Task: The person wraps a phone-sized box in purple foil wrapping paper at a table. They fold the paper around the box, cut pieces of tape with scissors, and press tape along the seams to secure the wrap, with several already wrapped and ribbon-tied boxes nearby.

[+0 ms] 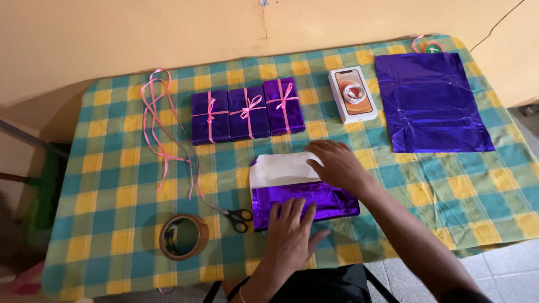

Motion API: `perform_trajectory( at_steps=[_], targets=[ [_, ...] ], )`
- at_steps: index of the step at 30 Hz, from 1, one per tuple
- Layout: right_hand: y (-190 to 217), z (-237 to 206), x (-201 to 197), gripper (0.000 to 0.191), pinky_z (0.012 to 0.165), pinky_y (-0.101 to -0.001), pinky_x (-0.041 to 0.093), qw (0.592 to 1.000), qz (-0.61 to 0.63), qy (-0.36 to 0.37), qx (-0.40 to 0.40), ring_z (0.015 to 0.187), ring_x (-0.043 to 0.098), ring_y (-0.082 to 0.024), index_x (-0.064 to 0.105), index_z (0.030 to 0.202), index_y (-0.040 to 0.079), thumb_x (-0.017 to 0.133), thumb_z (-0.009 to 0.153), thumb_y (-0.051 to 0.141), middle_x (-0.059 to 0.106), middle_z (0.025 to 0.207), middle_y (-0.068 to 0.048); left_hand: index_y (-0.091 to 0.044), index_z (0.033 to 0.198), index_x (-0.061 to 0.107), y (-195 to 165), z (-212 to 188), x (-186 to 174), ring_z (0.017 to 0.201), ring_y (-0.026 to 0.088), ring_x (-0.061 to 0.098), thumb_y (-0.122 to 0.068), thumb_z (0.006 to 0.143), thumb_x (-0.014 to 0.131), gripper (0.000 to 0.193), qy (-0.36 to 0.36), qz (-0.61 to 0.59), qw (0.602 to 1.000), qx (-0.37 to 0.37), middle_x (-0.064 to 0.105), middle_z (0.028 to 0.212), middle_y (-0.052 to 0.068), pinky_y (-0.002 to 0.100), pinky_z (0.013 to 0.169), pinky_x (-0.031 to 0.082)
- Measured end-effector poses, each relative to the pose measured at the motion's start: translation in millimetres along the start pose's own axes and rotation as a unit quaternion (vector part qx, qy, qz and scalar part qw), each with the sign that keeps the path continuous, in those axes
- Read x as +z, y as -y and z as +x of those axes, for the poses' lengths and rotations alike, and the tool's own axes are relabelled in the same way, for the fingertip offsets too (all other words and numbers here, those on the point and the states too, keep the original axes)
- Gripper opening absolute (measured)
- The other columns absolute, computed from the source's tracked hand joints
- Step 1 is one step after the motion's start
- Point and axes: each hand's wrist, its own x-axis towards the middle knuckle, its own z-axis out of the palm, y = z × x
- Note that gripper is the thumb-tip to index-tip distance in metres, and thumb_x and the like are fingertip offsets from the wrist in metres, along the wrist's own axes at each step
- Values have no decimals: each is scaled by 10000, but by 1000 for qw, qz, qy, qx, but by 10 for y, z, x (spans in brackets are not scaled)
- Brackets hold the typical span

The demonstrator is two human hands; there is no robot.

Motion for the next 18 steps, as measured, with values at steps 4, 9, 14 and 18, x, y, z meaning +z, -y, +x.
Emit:
perform_trajectory(
  at_steps=[4, 9, 14, 18],
  targets=[
    [125, 340, 4, 564, 1000, -549, 415, 994, -31, 104, 4, 1243, 553, -365, 579, 1364, 99, 720, 878, 347, 633, 1313, -139, -33, 1293, 631, 46, 133, 82, 1396, 415, 413, -473, 1012, 606, 523, -50, 23, 999, -5, 527, 1403, 241, 648, 1168, 242],
    [182, 549, -68, 510, 984, -562, 426, 968, -23, 240, 74, 1194, 606, -303, 603, 1313, 171, 708, 903, 456, 681, 1157, -76, -75, 1308, 635, 203, 266, 148, 1460, 447, 312, -491, 941, 622, 555, -37, 22, 999, 22, 475, 1489, 239, 696, 1170, 131],
    [128, 619, -73, 381, 916, -532, 443, 967, 44, 252, 4, 1144, 606, -309, 732, 1035, 131, 757, 876, 476, 658, 1100, -84, -100, 1353, 619, 303, 308, 133, 1452, 428, 346, -544, 896, 660, 639, 12, 16, 999, 32, 455, 1516, 216, 663, 1182, 167],
    [91, 644, -93, 366, 811, -447, 523, 965, 122, 231, -27, 957, 680, -315, 689, 1005, 75, 767, 843, 393, 700, 984, -112, -111, 1375, 615, 324, 287, 115, 1467, 416, 351, -563, 878, 674, 675, 17, 14, 999, 34, 465, 1536, 187, 641, 1208, 192]
  ],
)
